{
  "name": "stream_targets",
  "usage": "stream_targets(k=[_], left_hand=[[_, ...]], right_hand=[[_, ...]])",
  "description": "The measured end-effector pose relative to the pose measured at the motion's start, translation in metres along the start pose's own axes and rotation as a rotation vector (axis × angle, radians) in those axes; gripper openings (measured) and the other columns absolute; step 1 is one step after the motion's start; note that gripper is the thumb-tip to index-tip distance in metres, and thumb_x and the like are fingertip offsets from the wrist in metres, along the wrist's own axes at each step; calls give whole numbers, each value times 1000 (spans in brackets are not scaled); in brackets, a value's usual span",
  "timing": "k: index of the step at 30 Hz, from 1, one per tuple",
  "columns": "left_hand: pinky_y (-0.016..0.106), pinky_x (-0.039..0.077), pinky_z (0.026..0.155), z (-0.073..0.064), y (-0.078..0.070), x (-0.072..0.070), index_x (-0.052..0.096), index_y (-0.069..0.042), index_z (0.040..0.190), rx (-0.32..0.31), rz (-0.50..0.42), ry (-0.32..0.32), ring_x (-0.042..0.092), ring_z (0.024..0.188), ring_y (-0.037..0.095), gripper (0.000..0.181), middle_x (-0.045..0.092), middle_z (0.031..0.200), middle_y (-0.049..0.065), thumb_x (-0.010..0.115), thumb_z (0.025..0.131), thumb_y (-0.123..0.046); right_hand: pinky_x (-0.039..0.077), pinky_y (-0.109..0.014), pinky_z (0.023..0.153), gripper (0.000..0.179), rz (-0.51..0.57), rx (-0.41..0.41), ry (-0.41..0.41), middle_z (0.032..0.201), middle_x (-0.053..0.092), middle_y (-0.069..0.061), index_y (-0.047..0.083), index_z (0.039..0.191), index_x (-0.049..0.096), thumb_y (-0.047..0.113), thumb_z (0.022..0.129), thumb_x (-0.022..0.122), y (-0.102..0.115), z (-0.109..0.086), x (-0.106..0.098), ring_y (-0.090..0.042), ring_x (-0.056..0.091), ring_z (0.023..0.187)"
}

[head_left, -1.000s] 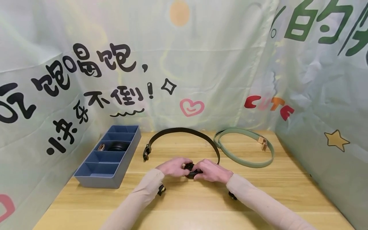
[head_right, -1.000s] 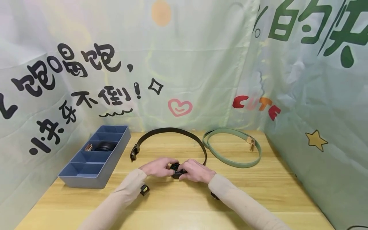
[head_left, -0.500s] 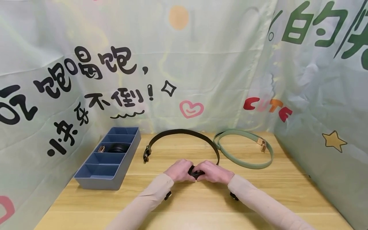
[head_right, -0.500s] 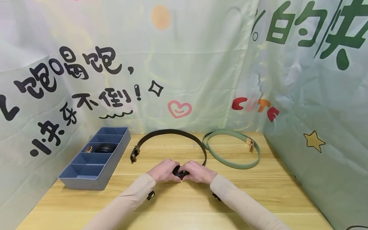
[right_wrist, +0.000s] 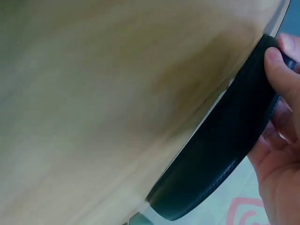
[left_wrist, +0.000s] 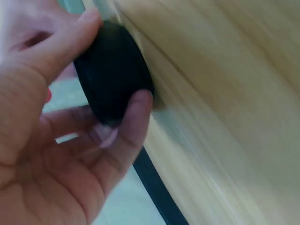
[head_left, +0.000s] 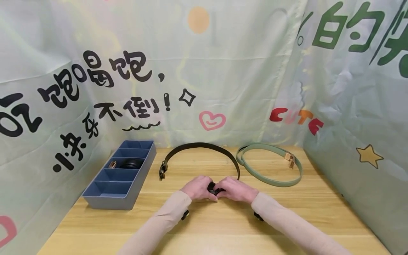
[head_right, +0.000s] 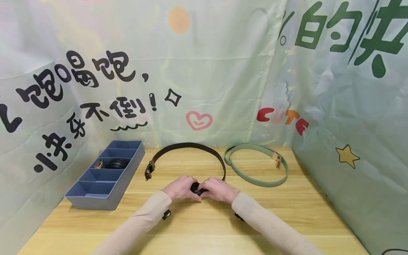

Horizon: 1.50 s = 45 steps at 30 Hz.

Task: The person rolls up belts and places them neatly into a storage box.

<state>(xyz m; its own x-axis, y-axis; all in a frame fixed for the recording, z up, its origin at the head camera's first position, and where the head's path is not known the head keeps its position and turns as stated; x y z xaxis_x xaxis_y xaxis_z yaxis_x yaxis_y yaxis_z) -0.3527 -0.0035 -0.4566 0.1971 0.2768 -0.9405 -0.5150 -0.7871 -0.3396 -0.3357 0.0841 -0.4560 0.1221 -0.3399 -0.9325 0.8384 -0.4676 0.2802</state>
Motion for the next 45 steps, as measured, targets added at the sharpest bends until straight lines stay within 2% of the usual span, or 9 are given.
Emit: stream_targets(k=[6,13,16,21,25,31,36,40,45], left_hand=[[24,45,65,-1,-3,-3,68,-14,87,27,51,-70,54,71,10,40,64,78,-4,87,68,-44],[23,48,76,5,-2,2,68,-19,96,115,47,36,58,79,7,34,67,89,-7,87,72,-33],[23,48,74,5,-1,-1,67,-17,94,78,28,32,57,77,8,34,66,87,-6,87,71,-33],[26,47,66,2,2,-6,65,-12,86,-22,35,-58,54,69,12,42,62,77,-1,88,68,-42],[25,44,62,2,0,-6,64,-14,81,-3,73,-88,52,66,11,40,59,72,-3,86,69,-45],[23,46,70,7,-1,-3,65,-19,89,92,73,-16,54,73,7,33,62,81,-8,86,71,-36],[23,47,75,7,1,-2,66,-18,95,96,43,33,56,78,6,36,65,87,-8,87,71,-33],[22,45,65,4,1,-4,64,-15,84,44,67,-22,52,68,8,40,60,75,-5,87,68,-43],[21,40,54,1,-5,-3,61,-19,72,60,123,-90,48,60,7,35,55,65,-8,85,67,-43]], right_hand=[[51,-20,77,13,-13,-11,20,94,70,12,24,100,71,16,91,69,-1,0,1,0,62,85],[52,-25,85,24,78,3,83,109,71,8,19,114,69,13,90,69,-6,-4,-4,-3,63,98],[52,-25,81,19,70,-12,66,103,72,7,17,109,71,15,91,69,-4,-2,-6,-4,64,92],[49,-20,74,7,35,-25,19,92,70,12,21,98,70,19,92,67,-1,4,-6,-5,64,81],[49,-20,75,9,12,-10,30,93,69,12,23,100,69,17,93,66,-2,2,-5,-4,63,82],[51,-28,86,31,23,-11,58,110,70,4,19,119,67,8,90,69,-5,-4,-9,-6,63,99],[52,-26,86,22,9,-45,41,106,71,5,17,111,70,11,90,69,-2,-1,-8,-5,64,98],[53,-23,79,11,-28,-52,15,96,72,9,20,100,72,15,91,69,4,2,-5,-2,65,89],[50,-20,75,6,-38,-40,9,90,69,11,24,96,70,19,92,68,5,1,-2,-3,63,82]])
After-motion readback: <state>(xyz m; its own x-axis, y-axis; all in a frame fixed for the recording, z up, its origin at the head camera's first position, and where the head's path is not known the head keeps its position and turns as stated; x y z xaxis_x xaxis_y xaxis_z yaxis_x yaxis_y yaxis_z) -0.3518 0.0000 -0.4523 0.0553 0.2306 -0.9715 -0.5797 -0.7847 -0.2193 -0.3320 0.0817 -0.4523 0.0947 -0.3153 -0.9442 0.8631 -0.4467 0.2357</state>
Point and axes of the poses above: each hand's wrist, its own z-axis towards the middle knuckle, its own x-axis out of the palm, y = z × x, the point moved 8 cm from there along z, towards the middle knuckle
